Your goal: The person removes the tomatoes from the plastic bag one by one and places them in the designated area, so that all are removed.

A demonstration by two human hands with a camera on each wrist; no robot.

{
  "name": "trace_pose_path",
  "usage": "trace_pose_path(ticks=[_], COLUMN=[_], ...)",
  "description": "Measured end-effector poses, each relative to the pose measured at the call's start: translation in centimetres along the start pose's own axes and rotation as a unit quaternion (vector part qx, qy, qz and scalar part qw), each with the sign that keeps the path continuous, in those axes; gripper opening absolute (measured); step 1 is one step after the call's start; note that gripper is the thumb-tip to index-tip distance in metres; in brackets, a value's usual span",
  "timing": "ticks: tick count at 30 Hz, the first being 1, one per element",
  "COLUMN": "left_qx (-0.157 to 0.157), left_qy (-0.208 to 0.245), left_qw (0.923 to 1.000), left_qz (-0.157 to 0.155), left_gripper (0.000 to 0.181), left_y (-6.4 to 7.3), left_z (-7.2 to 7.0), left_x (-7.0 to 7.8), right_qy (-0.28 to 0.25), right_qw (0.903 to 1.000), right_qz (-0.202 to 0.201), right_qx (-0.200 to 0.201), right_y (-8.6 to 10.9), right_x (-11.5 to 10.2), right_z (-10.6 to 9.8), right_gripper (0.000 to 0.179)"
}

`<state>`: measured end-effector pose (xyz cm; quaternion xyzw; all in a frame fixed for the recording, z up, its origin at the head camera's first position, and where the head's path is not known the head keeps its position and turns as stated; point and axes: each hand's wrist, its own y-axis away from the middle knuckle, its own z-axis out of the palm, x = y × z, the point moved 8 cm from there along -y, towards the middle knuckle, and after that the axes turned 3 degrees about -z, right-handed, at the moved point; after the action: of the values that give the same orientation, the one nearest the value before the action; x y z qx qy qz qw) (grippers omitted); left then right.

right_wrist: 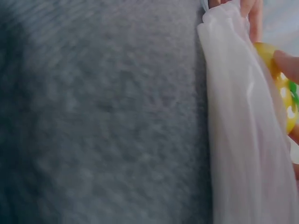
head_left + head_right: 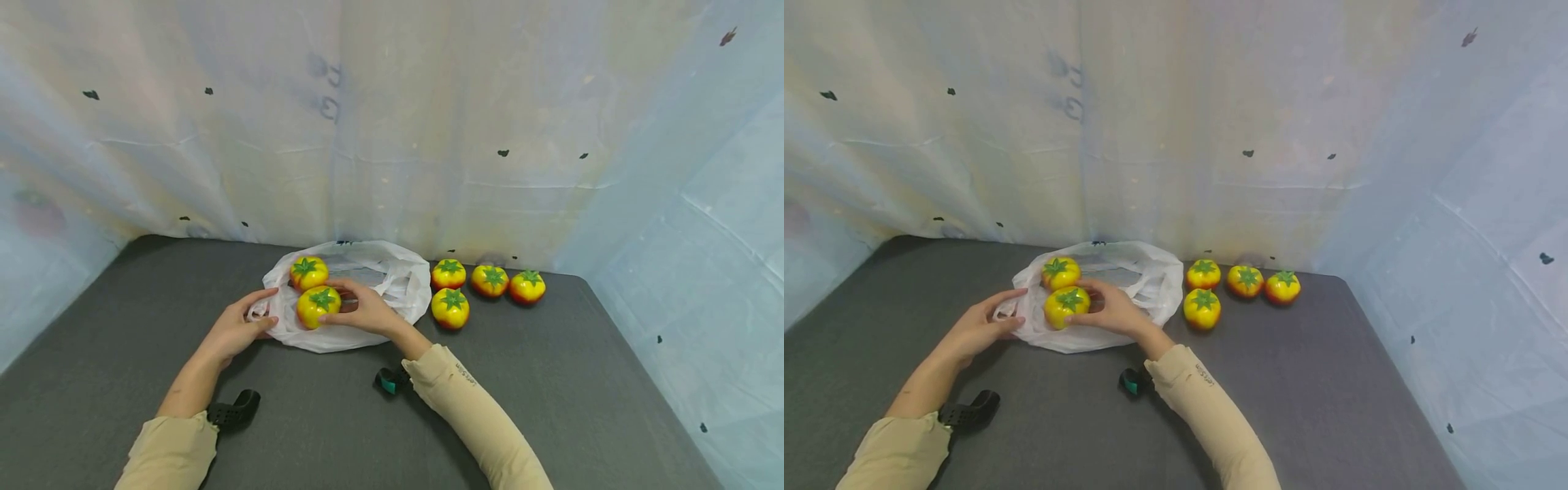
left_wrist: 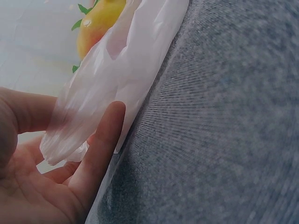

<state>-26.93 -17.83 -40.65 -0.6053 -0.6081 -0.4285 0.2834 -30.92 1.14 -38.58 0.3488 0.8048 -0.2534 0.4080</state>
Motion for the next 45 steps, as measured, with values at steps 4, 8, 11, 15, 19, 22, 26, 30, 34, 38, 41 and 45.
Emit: trace_pose_path(ticks=[4,8,11,15,19,22,26,30,34,38,41,45], left_qx=[0.002,0.003,0.002,0.003,0.003,0.002,-0.001,-0.001,0.0,0.001,0.0,-0.002], left_qy=[-0.001,-0.001,0.0,-0.002,-0.001,0.002,0.003,0.005,0.004,0.001,0.0,0.003], left_qw=[1.0,1.0,1.0,1.0,1.0,1.0,1.0,1.0,1.0,1.0,1.0,1.0], left_qz=[0.001,0.003,0.004,0.004,0.002,0.0,-0.003,0.001,0.007,0.007,0.008,0.008], left_gripper=[0.059,0.06,0.06,0.059,0.059,0.06,0.06,0.06,0.06,0.06,0.06,0.06], left_y=[0.0,0.1,0.1,0.1,0.1,0.1,0.0,0.0,0.0,0.0,-0.1,0.0], left_z=[0.1,0.2,0.2,0.2,0.3,0.3,0.2,0.1,0.0,0.0,0.0,0.0], left_x=[0.0,0.1,0.0,-0.1,-0.2,-0.3,-0.5,-0.4,-0.3,-0.3,-0.2,-0.3], right_qy=[0.002,-0.002,-0.004,0.003,0.009,0.001,-0.009,-0.01,-0.012,-0.012,-0.011,-0.016], right_qw=[0.9999,0.9998,0.9997,0.9995,0.9994,0.9993,0.9992,0.9993,0.9992,0.9988,0.9981,0.9973], right_qz=[0.01,0.019,0.023,0.029,0.03,0.027,0.026,0.022,0.017,0.014,0.016,0.021], right_qx=[0.001,0.005,0.008,0.009,0.016,0.025,0.03,0.029,0.035,0.046,0.059,0.068], right_y=[0.0,0.1,0.1,0.2,0.5,0.8,1.1,1.2,1.5,1.8,2.0,2.4], right_x=[0.4,0.6,0.7,0.7,0.3,-0.2,-0.7,-1.0,-1.3,-1.7,-1.9,-2.2], right_z=[0.2,0.3,0.3,0.2,-0.2,-0.7,-1.4,-2.1,-2.8,-3.7,-4.5,-5.3], right_gripper=[0.062,0.062,0.062,0.062,0.062,0.062,0.062,0.061,0.061,0.062,0.062,0.061])
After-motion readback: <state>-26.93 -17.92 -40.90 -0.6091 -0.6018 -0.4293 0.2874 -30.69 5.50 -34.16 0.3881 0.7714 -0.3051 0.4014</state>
